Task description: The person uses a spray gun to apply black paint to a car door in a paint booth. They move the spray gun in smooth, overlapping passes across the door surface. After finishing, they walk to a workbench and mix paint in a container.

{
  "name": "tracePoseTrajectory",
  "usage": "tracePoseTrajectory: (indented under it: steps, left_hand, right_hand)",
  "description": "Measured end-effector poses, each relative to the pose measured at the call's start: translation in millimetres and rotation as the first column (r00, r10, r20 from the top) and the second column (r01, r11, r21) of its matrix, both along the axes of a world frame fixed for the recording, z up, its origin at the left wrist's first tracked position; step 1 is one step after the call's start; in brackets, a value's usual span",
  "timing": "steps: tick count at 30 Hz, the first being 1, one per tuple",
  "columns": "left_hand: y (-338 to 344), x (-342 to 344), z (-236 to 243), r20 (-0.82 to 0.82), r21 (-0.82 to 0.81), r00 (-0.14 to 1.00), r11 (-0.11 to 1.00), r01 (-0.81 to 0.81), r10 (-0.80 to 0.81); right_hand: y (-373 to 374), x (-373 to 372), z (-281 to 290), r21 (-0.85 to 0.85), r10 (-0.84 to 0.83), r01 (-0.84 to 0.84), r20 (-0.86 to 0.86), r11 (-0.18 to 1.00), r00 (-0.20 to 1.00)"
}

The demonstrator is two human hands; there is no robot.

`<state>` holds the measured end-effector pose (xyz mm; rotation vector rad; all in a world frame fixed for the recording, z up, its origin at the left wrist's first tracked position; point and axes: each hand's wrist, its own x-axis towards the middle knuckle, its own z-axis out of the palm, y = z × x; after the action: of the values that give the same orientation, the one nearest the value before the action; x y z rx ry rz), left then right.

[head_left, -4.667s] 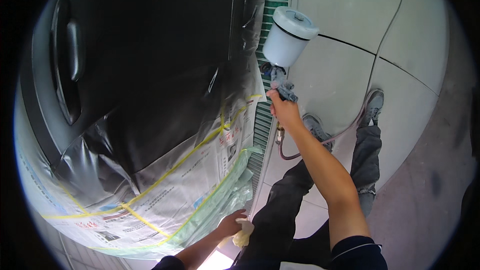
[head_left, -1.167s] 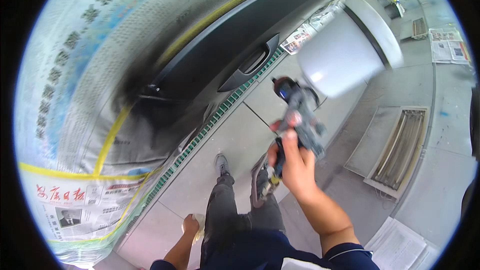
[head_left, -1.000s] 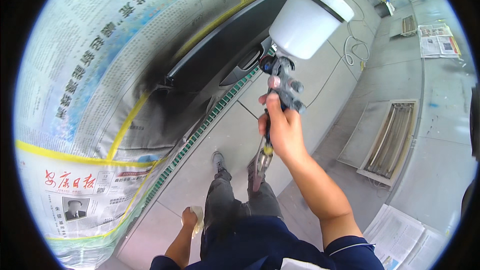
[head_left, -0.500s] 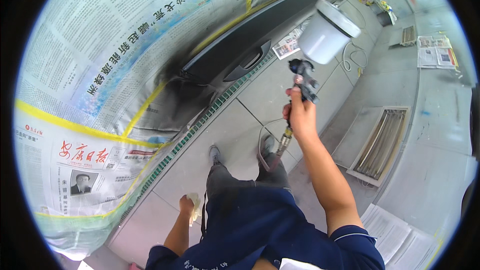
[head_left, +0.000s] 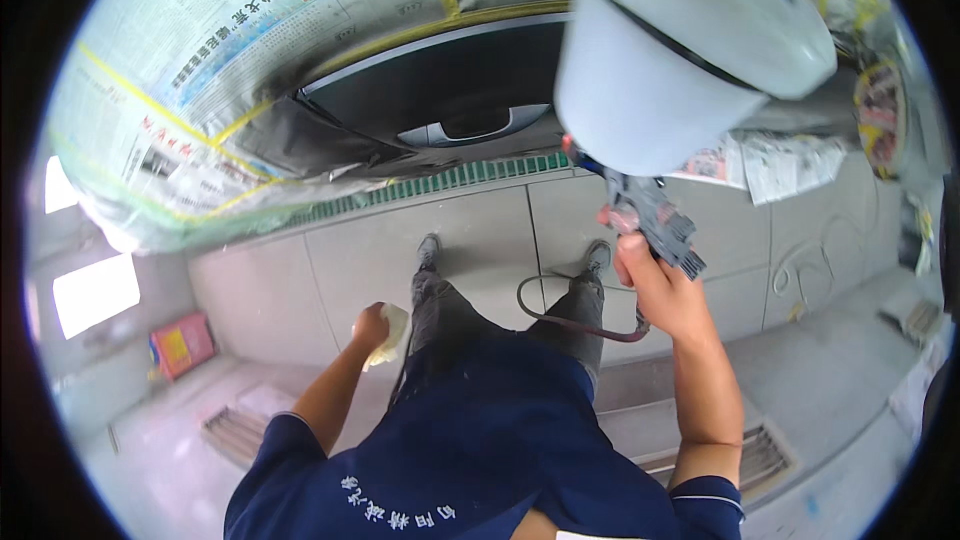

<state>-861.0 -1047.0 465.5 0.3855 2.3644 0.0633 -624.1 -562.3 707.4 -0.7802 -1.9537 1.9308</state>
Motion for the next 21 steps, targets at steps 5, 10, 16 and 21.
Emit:
tracePoseTrajectory:
  steps: [5,10,16,21]
  left_hand:
    - [60,151,91,0.101,0.009,0.980,0.985,-0.173,0.172]
    - [65,253,123,0.084,-0.102,0.940,0.941,-0.323,0.332]
    - [80,337,110,0.167,-0.125,0.870,0.885,-0.448,0.464]
    - [101,375,98,0.211,-0.073,0.844,0.869,-0.490,0.494]
  right_hand:
    - [78,-27,3,-0.088,0.310,-0.316,-0.076,0.945,0.948]
    - [110,-68,-22,0.037,0.500,-0.504,-0.210,0.863,0.840]
    - [128,-87,-52,0.173,0.631,-0.610,-0.120,0.773,0.766]
    - [134,-74,-60,0.256,0.606,-0.577,-0.049,0.776,0.794]
